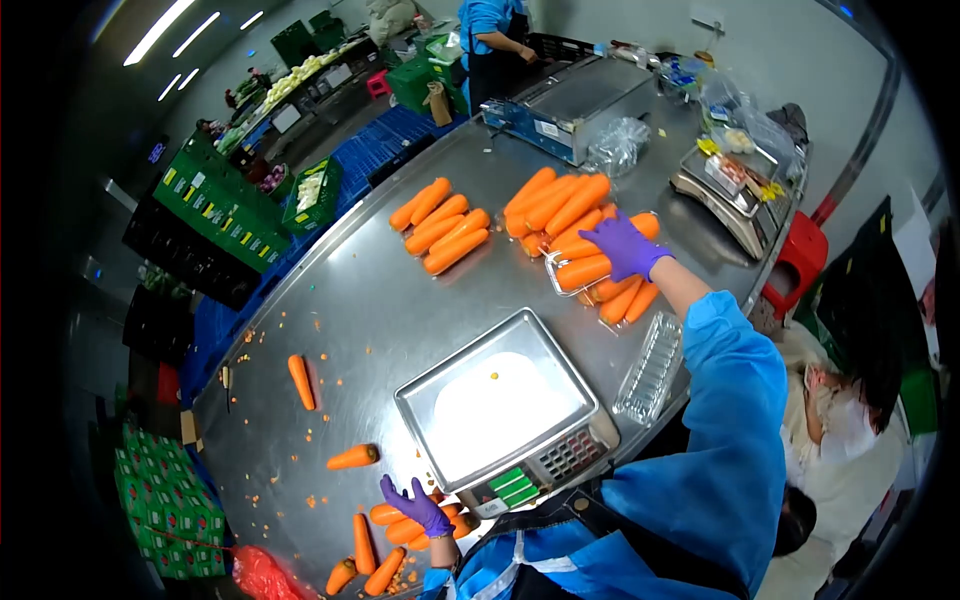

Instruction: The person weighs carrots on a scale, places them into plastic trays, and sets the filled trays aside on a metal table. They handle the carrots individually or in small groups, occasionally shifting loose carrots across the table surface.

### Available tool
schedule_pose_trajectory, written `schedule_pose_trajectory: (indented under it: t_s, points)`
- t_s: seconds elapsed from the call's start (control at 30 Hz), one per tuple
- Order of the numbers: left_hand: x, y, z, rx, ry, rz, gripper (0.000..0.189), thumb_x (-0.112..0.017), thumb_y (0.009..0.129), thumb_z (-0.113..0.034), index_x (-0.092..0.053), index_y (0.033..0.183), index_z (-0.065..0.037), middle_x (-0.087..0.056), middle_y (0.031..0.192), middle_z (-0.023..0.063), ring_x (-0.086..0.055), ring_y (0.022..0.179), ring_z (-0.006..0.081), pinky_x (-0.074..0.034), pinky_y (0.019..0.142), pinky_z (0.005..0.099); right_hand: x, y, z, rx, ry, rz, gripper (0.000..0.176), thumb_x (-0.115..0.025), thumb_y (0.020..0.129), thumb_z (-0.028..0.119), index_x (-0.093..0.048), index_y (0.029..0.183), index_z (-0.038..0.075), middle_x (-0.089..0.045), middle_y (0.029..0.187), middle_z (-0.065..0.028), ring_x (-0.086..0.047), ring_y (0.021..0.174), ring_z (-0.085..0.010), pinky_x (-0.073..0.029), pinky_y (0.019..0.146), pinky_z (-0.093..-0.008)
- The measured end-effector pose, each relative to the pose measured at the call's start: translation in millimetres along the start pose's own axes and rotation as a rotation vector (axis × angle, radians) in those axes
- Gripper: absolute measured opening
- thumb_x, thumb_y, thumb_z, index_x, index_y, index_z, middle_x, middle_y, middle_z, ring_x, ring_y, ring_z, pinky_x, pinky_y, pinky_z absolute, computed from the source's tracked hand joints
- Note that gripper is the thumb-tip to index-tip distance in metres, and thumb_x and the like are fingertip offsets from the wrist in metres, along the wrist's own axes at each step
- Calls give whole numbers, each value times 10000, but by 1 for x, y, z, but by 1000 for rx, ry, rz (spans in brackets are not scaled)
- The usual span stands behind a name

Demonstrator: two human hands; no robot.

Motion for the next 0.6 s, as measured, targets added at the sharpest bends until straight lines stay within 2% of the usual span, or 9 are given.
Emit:
schedule_pose_trajectory:
  t_s: [0.07,0.1,0.23,0.3,0.33,0.4,0.53,0.6]
  points:
    - [3,0,12,-74,79,-38,575,-542,775,0,-325,1308,5,-356,1321,148,-317,1243,286,-230,1047,390,-8,13,-24,57,-69,-42,853,-751,523,250,-400,1296,163,-514,1117,-126,-453,1104,-312,-262,1014,-444]
    - [2,-3,5,-63,77,-52,573,-545,770,4,-330,1301,13,-368,1312,154,-327,1237,286,-223,1052,384,-11,19,-31,48,-4,4,822,-734,541,188,-403,1293,166,-504,1150,-135,-430,1142,-316,-246,1032,-443]
    - [4,-15,-5,-28,40,-141,581,-549,767,2,-331,1305,-3,-380,1308,144,-329,1237,280,-221,1046,383,-46,39,-48,84,10,69,761,-679,586,132,-402,1294,166,-479,1200,-137,-408,1177,-314,-240,1041,-443]
    - [-1,-17,-10,-21,122,-96,598,-563,760,-13,-329,1310,-19,-385,1310,127,-341,1228,269,-257,1014,374,-76,46,-59,100,122,91,755,-656,600,112,-386,1303,169,-450,1238,-135,-388,1198,-307,-248,1039,-446]
    - [1,-18,-11,-16,120,-138,598,-563,760,-13,-329,1310,-19,-385,1310,127,-341,1228,269,-257,1014,374,-89,51,-61,107,168,110,759,-650,604,107,-376,1309,172,-432,1260,-133,-378,1208,-303,-255,1036,-447]
    - [-7,-19,-11,-20,166,-93,606,-584,746,-28,-347,1304,-38,-391,1310,107,-356,1216,255,-289,977,365,-82,45,-57,46,153,218,793,-642,615,97,-328,1339,169,-394,1302,-132,-344,1240,-297,-246,1040,-458]
    - [-23,-13,-11,-14,186,-71,605,-594,738,-47,-367,1298,-62,-397,1307,94,-373,1205,246,-331,942,362,-74,32,-57,51,47,150,835,-644,624,81,-276,1369,163,-363,1335,-143,-312,1269,-295,-223,1051,-468]
    - [-30,-12,-19,-49,161,-49,595,-594,737,-47,-373,1289,-55,-398,1305,96,-379,1201,244,-338,936,362,-48,10,-58,-54,65,-96,871,-664,635,90,-233,1390,158,-343,1353,-156,-293,1284,-296,-207,1054,-487]
Point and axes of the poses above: each hand's wrist, its own y-axis towards the middle knuckle, its own x-axis out of the back of the hand, z = x × y, the point moved 10 cm from there along y, towards the middle knuckle
